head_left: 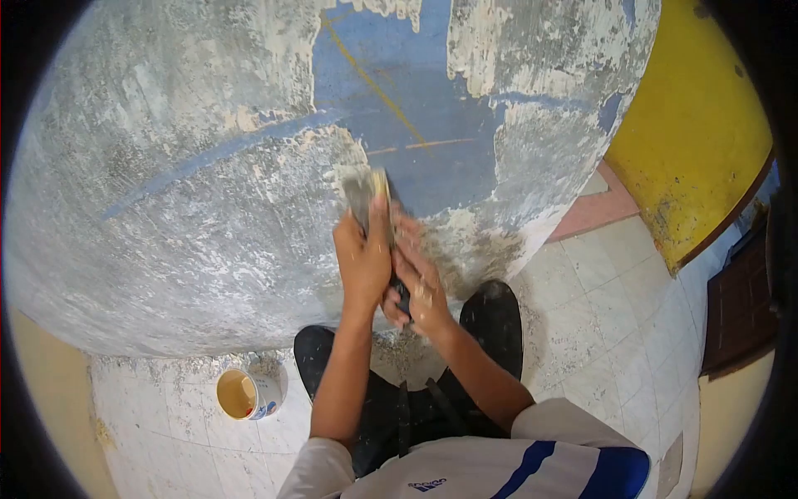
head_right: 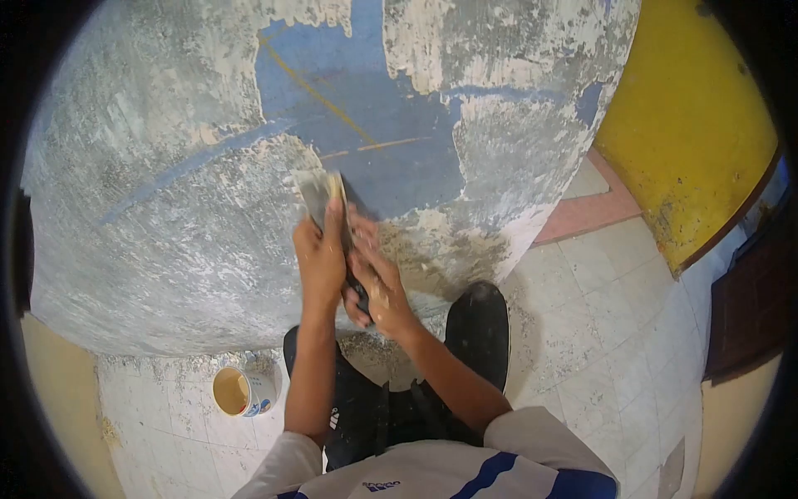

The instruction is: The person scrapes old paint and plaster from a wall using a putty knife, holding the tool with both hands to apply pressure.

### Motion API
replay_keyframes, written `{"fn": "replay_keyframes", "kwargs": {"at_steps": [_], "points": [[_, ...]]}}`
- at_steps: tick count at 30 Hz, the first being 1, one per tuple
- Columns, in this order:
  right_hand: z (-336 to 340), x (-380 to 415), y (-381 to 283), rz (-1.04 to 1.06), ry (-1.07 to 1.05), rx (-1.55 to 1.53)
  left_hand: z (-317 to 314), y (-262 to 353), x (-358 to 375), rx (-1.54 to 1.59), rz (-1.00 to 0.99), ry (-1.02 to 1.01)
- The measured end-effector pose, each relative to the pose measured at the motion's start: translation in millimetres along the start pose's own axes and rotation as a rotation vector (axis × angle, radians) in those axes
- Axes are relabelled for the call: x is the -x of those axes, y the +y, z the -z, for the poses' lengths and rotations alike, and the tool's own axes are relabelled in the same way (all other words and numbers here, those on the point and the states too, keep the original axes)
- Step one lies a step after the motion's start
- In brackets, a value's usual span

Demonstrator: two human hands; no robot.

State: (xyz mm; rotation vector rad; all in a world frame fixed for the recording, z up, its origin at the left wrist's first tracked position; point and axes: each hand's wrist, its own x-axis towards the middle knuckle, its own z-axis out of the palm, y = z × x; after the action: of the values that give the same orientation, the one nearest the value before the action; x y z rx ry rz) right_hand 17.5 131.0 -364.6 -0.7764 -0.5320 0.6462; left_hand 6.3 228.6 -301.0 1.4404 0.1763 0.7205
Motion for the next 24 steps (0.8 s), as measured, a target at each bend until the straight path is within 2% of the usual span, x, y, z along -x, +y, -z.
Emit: {"fn": "replay_keyframes", "kwargs": {"at_steps": [1, 4, 7, 15, 20, 24], "points": [[7, 9, 12, -0.028, 0.026, 0.003, 6, -19, 9, -0.061, 0.013, 0.023], [28, 27, 48, -0.098, 0.091, -0.014, 14, -68, 34, 0.071, 0.084, 0.053], [33, 37, 66, -0.14, 0.131, -0.081, 19, -83, 40, 0.079, 0.144, 0.031], [18, 12, 36, 0.002, 0.051, -0.074, 5, -34, 14, 0.088, 0.059, -0.006], [-6, 1, -14, -0.018, 0.007, -0.025, -8, 10, 0, 0.115, 0.007, -0.012], [0, 17, 4, -0.097, 0.08, -0.001, 2, -12, 17, 0.083, 0.082, -0.005]]}}
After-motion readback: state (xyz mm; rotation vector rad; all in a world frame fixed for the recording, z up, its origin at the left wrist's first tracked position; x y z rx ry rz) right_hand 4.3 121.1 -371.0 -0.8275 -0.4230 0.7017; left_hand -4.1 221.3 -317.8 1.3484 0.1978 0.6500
